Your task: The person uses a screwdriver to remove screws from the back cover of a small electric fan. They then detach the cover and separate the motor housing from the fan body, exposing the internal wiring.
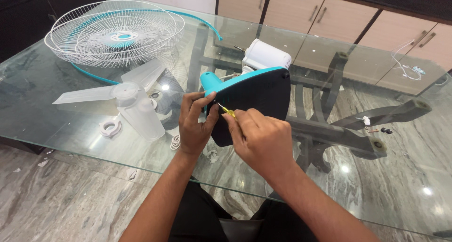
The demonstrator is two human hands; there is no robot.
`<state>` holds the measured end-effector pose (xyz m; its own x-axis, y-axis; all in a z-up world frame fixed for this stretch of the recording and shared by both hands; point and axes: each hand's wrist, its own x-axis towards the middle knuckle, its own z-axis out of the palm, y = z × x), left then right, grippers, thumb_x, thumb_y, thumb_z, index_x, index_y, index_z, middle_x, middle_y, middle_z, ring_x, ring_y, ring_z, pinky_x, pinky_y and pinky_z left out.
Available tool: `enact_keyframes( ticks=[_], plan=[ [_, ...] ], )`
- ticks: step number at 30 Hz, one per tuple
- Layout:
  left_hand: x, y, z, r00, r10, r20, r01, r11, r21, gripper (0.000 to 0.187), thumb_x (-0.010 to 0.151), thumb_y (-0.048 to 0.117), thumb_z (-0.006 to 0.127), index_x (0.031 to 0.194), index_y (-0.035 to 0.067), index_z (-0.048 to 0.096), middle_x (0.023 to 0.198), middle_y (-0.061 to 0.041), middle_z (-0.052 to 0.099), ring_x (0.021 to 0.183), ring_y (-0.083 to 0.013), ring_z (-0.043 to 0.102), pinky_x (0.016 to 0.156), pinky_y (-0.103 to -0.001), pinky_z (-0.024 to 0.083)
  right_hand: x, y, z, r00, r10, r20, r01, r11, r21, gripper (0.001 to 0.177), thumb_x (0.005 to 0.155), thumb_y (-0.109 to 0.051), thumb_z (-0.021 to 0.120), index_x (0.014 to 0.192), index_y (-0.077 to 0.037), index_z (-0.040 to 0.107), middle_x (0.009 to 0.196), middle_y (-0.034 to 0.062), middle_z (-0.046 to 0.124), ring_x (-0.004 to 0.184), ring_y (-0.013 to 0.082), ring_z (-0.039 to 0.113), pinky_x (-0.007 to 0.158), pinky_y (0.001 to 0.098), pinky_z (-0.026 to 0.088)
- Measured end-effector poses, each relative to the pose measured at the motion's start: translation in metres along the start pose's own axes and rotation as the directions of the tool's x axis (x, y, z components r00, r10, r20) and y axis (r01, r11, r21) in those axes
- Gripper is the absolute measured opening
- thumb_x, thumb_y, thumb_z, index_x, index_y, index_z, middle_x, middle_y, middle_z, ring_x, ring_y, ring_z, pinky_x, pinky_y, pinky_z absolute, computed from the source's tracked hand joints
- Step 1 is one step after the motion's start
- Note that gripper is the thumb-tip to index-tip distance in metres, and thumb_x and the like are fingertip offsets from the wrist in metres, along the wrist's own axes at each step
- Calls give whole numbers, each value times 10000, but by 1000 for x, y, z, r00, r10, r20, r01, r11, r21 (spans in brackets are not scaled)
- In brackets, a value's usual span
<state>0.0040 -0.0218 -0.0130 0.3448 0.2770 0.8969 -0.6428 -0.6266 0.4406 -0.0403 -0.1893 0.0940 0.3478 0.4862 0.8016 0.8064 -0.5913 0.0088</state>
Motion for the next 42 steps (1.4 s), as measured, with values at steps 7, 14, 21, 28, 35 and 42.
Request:
enact_keyframes(
  ticks=[7,14,21,28,35,42],
  plan=[
    [-1,-1,0,1000,3,-1,-3,1000,3,318,946,47,773,1249,98,688,1159,-111,619,1023,-241,647,836,-348,559,-5,2,2,1000,-18,7,18,999,-38,306,925,-234,730,1062,39,711,755,75,677,522,226,630,462,335,475],
    [-1,-1,0,1000,14,-2,-14,1000,-9,326,935,31,779,1243,102,696,1170,-120,611,1022,-244,685,845,-338,584,-10,2,9,999,6,44,0,992,-128,274,1008,-282,734,825,-98,646,506,20,561,417,212,586,424,344,438],
    [-2,0,0,1000,5,6,-5,1000,-23,330,943,20,769,1252,104,689,1169,-121,601,1001,-231,689,826,-333,591,-7,-2,9,998,37,48,-36,999,-27,269,930,-213,718,1017,41,704,632,50,639,445,189,601,407,320,450],
    [-2,-2,1,1000,17,-7,-17,1000,-22,336,941,28,782,1254,108,690,1166,-113,606,1004,-230,682,829,-330,591,-4,-3,11,1000,15,-6,-15,998,-64,221,980,-227,744,913,-20,706,604,48,635,439,190,597,401,325,429],
    [-1,-1,-1,999,31,-9,-31,999,-9,346,935,28,787,1258,104,689,1164,-115,611,1021,-249,672,846,-347,581,4,-1,9,981,163,107,-162,987,-19,264,919,-257,759,958,-9,678,581,60,654,421,214,625,371,340,438],
    [-2,0,0,1000,21,-3,-21,1000,-7,348,930,36,790,1256,108,689,1157,-113,610,995,-238,669,826,-341,575,0,-10,11,996,42,-76,-41,999,10,190,965,-215,737,937,-37,676,675,63,663,474,216,620,430,325,451]
  ],
)
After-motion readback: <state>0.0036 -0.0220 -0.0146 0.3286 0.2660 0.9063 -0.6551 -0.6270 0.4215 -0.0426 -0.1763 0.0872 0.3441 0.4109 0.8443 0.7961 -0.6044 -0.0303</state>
